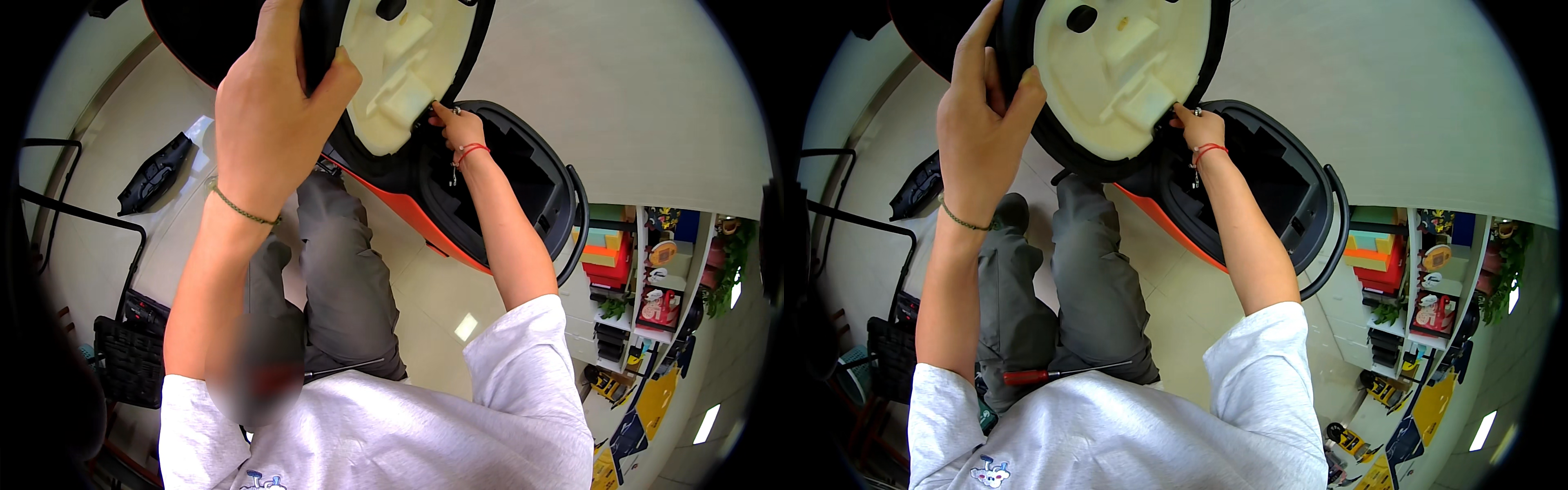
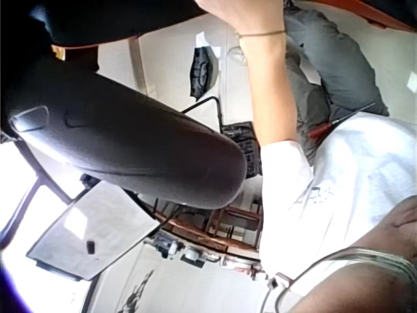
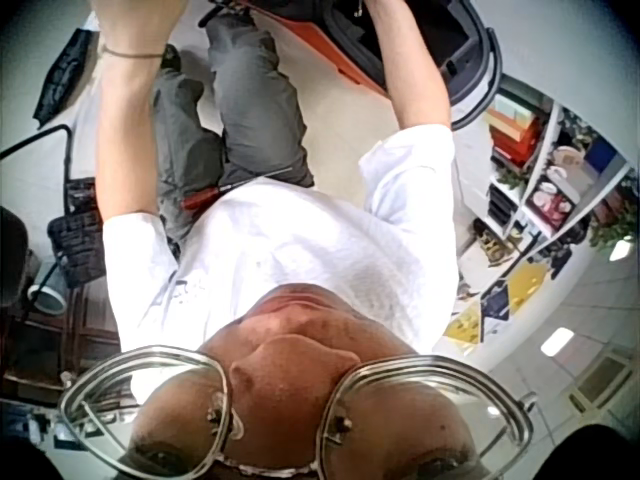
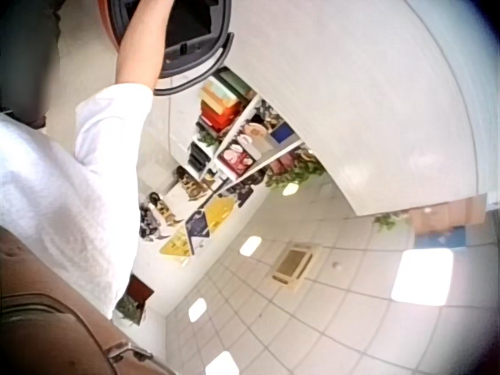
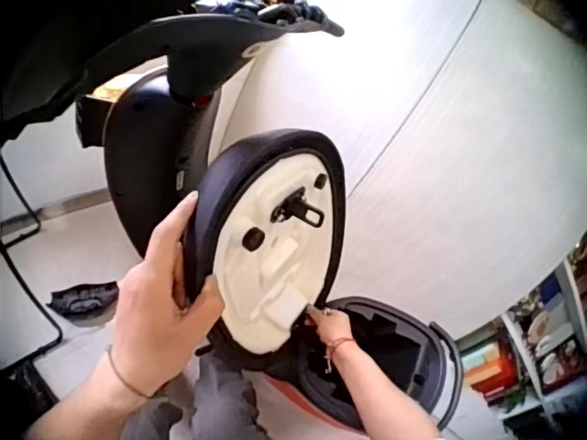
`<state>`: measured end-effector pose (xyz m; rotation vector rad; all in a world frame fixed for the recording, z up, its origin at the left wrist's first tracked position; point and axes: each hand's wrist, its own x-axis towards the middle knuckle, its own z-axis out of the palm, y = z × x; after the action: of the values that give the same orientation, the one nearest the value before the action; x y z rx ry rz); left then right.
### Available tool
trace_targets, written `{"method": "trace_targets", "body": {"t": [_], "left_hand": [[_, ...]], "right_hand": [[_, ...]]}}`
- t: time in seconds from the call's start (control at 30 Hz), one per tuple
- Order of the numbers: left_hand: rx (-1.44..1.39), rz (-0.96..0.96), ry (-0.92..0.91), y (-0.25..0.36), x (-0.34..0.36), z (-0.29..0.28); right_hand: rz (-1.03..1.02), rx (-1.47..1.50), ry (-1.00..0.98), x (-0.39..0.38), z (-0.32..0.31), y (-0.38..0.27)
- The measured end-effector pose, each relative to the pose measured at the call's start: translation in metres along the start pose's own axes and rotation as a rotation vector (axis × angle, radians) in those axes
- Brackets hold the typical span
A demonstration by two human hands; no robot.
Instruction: The person removes a small component from a motorcycle seat hinge using a screwdriver and then uses a wrench to adjust a bolt on the underside of the seat assembly.
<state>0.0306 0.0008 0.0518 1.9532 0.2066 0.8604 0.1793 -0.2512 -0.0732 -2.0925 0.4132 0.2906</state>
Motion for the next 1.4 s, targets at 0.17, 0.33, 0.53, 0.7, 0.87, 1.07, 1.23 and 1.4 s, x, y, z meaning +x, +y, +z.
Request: {"method": "trace_targets", "body": {"t": [0.17, 0.33, 0.53, 0.7, 0.87, 1.07, 1.23, 1.4], "left_hand": [[-0.069, -0.043, -0.066, -0.015, 0.002, -0.004], [0.040, 0.053, 0.004, 0.001, -0.001, 0.000], [0.057, 0.032, -0.021, 0.002, -0.002, -0.002], [0.027, 0.031, -0.040, 0.002, -0.002, -0.003], [-0.018, 0.020, -0.032, 0.002, -0.004, 0.000], [-0.045, 0.037, -0.014, -0.002, -0.005, 0.001], [-0.059, 0.002, -0.071, 0.001, -0.004, -0.002], [-0.048, 0.009, -0.073, -0.001, -0.005, -0.003]], "right_hand": [[0.017, 0.122, 0.008, -0.001, 0.002, 0.004], [-0.192, -0.055, 0.117, 0.014, 0.006, 0.020], [-0.042, -0.004, 0.115, 0.013, 0.004, 0.011], [-0.002, -0.043, 0.061, 0.011, 0.003, 0.008], [0.039, 0.093, 0.003, 0.003, 0.004, 0.009], [0.073, 0.069, 0.017, -0.008, 0.005, 0.000], [-0.021, 0.011, 0.084, 0.008, 0.003, 0.015], [-0.052, 0.016, 0.039, 0.002, 0.005, 0.012]]}}
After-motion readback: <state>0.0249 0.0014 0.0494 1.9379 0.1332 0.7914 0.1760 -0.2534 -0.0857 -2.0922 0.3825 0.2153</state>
